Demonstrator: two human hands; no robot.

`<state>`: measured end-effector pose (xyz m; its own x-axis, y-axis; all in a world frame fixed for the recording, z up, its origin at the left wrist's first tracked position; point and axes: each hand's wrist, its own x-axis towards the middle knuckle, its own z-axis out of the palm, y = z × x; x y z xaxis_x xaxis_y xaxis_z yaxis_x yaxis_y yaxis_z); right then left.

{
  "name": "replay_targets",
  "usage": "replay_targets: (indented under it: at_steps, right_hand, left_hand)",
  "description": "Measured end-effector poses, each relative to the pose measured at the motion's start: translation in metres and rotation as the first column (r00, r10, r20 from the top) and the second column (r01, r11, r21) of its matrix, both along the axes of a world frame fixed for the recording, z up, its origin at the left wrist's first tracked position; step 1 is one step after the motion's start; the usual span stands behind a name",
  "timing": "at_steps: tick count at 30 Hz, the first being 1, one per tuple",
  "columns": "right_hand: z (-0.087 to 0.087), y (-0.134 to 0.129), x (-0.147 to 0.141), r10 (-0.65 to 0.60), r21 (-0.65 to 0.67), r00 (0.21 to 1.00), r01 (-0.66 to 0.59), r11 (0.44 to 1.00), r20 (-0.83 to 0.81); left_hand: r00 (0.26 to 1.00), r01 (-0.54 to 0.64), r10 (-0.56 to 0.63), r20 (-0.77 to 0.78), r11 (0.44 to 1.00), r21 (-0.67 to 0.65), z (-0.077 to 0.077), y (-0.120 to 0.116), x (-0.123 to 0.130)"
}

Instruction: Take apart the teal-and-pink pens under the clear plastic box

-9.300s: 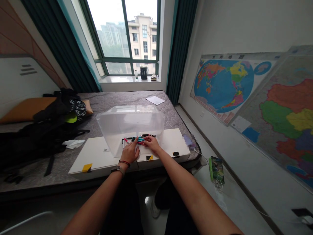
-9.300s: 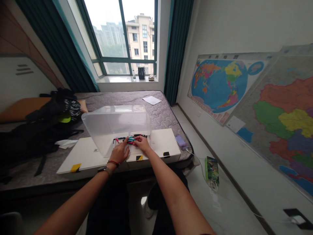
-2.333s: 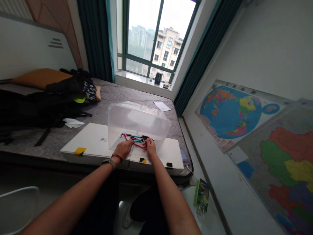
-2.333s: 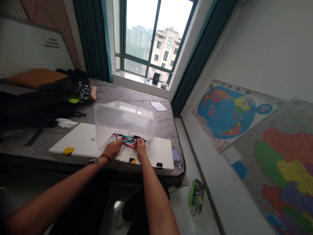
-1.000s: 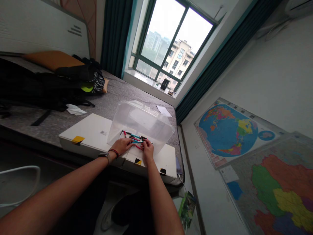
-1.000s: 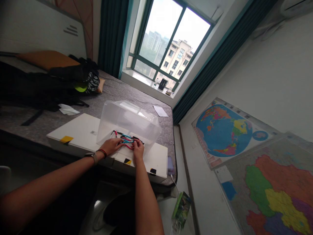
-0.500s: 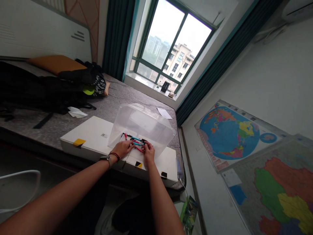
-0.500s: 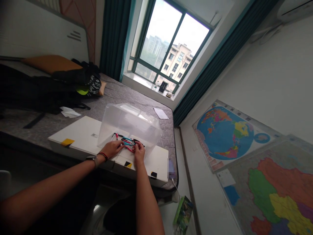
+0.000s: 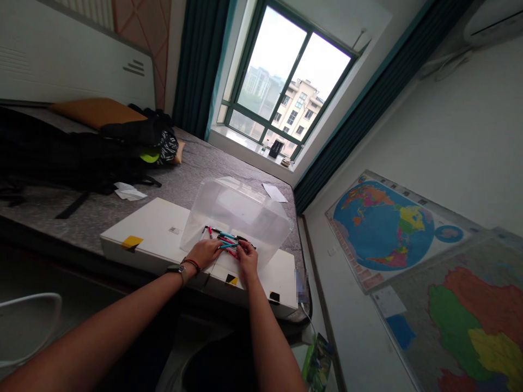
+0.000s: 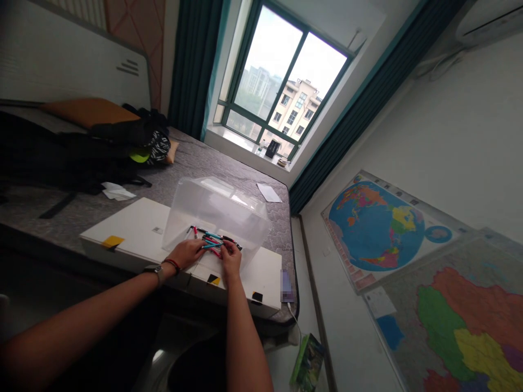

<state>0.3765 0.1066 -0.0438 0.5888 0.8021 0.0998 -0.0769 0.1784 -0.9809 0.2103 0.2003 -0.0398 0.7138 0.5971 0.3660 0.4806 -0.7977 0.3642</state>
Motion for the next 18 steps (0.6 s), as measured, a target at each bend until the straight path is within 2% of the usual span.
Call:
replay_targets:
  at_steps: [6,14,18]
  right_hand:
    - [-0.0038,0.0017,0.0004,-0.086,-0.011,0.996,0.086,0.996,-0.009]
    - [-0.003,0.0006,0.001,-0.086,-0.025,0.996,0.086,0.996,0.003]
    - [-0.0049,0.0026,0.0022,-0.071,-0.004,0.997,0.071,0.998,-0.041]
  left_hand:
    - [0.999,-0.008,0.009,0.046,1.0,-0.028,0.0032,-0.0031,0.0001]
    - [1.0,-0.007,0.008,0.027,1.0,-0.013,0.0052,-0.0042,-0.0007]
    - [0.997,0.01,-0.009,0.074,1.0,-0.02,0.0035,-0.0043,-0.0009]
